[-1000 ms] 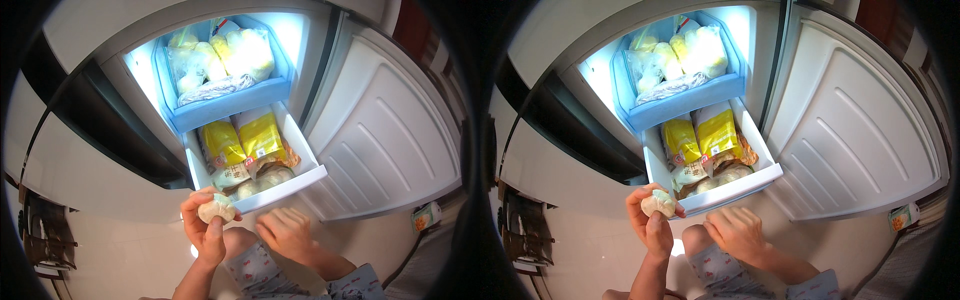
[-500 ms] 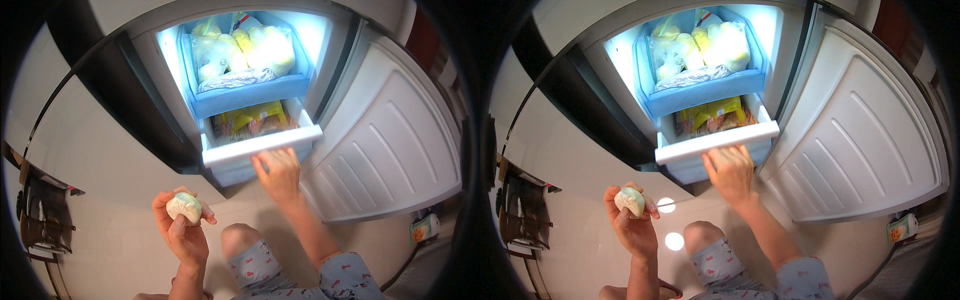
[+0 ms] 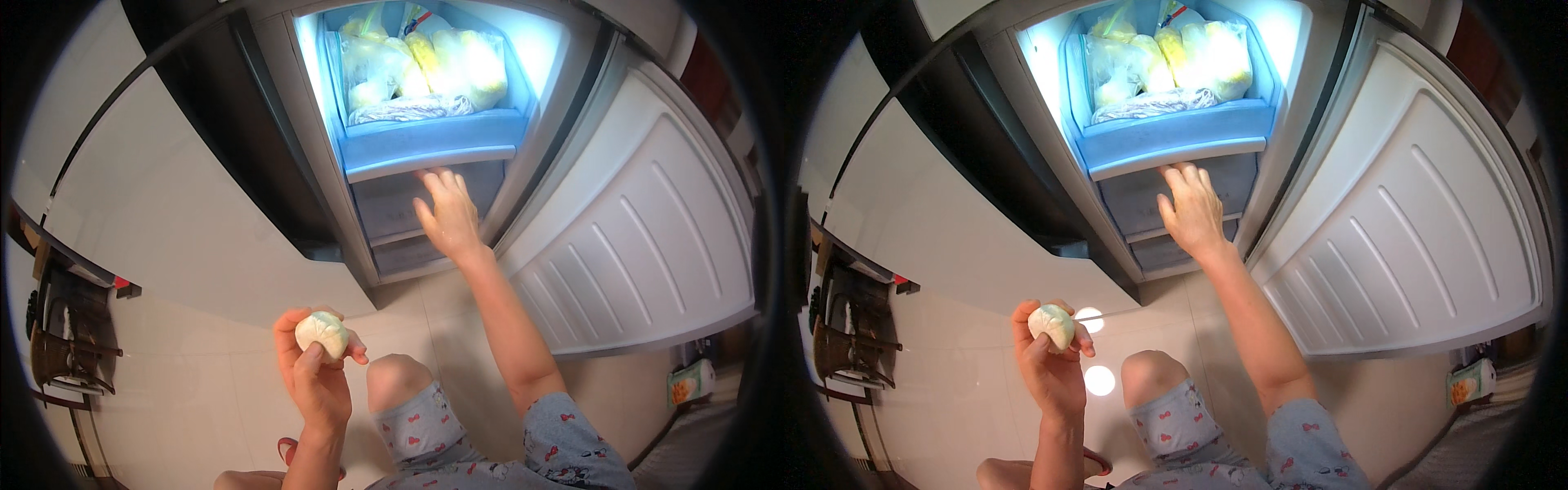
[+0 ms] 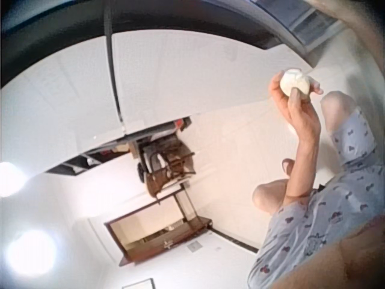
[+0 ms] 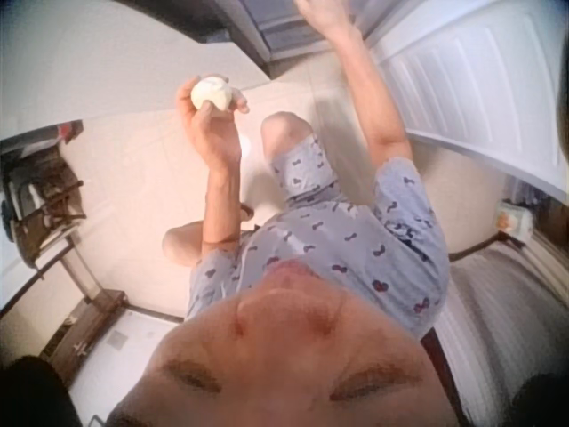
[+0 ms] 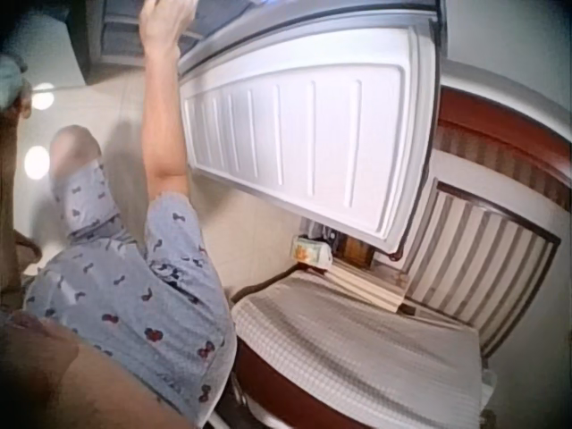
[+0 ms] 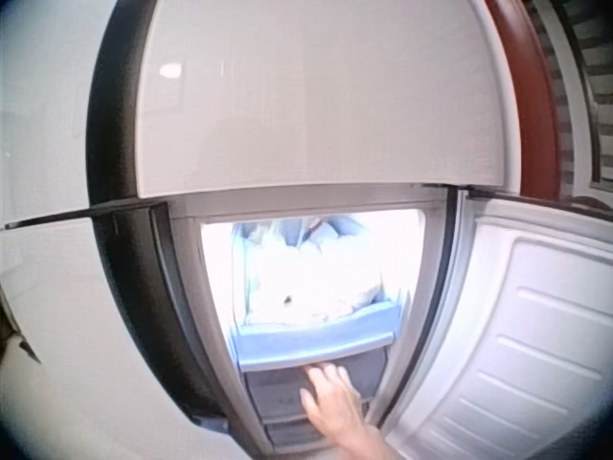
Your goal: The person sits on the floor in front of an open refrigerator and retrieves several items from the freezer drawers. They handle a yellow ziplock bag, a white ziplock bag, a garlic bulb, a package of dark mushrooms, and a package of flatbread. The person then stands up and walks to the kitchen sink area.
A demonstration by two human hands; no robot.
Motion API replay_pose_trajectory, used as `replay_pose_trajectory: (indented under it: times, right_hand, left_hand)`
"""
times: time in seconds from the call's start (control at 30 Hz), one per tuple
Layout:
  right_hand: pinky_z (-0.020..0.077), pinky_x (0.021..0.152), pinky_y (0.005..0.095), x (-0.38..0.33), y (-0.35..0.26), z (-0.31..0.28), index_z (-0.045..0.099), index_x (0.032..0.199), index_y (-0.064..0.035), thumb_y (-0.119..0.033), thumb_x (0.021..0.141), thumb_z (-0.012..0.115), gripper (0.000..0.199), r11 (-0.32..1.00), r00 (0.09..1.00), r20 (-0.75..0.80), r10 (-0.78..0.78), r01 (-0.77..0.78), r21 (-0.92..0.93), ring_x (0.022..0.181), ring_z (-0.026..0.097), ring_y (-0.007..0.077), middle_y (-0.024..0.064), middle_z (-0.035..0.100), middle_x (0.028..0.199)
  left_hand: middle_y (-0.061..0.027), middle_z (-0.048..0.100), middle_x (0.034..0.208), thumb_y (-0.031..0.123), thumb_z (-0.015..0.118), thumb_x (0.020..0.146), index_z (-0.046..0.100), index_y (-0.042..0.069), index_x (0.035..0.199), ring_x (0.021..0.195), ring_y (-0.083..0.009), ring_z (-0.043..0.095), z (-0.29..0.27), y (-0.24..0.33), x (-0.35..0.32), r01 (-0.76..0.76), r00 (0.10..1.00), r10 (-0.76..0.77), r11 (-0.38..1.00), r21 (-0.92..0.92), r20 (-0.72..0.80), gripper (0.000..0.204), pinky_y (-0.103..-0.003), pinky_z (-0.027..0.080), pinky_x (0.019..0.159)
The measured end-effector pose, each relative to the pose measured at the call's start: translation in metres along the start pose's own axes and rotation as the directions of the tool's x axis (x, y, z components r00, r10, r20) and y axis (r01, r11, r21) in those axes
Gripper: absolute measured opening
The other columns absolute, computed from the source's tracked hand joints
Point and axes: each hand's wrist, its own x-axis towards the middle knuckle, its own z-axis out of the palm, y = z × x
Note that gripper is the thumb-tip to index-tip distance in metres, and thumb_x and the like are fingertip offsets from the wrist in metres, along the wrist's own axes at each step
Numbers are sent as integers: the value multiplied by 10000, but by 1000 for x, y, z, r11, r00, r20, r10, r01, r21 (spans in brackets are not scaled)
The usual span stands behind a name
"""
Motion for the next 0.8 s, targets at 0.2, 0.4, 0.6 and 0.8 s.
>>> replay_pose_trajectory:
  times: [0.2,0.4,0.6,0.8]
  right_hand:
    - [527,786,392,-30,19,22,587,1202,-42,-116,890,635,325,917,967,56,248,-253,310,974,625,283,138,569,1260]
    - [576,742,363,-109,73,109,502,1245,18,-145,947,596,352,49,468,636,613,-827,560,928,662,247,167,593,1217]
    - [582,835,424,-101,118,160,463,1247,-15,-101,937,604,351,-412,569,640,517,-490,768,1053,612,282,163,575,1176]
    - [580,866,429,-110,85,161,455,1202,-1,-106,982,556,264,-310,492,543,681,-477,822,1031,594,271,135,531,1124]
  left_hand:
    - [-155,579,1013,181,507,885,459,110,1248,644,-213,593,-4,-3,-4,39,999,-39,999,-16,7,373,-286,500,573]
    - [-149,580,1011,195,518,884,462,118,1242,635,-218,583,-13,-1,-10,85,996,-86,996,-32,-15,371,-291,495,579]
    - [-148,582,1009,202,521,879,465,114,1232,635,-220,582,-16,0,-22,96,995,-96,995,4,-32,367,-290,486,573]
    - [-144,580,1014,217,530,872,465,108,1222,646,-214,585,-27,1,-26,113,993,-112,993,27,-48,372,-289,487,580]
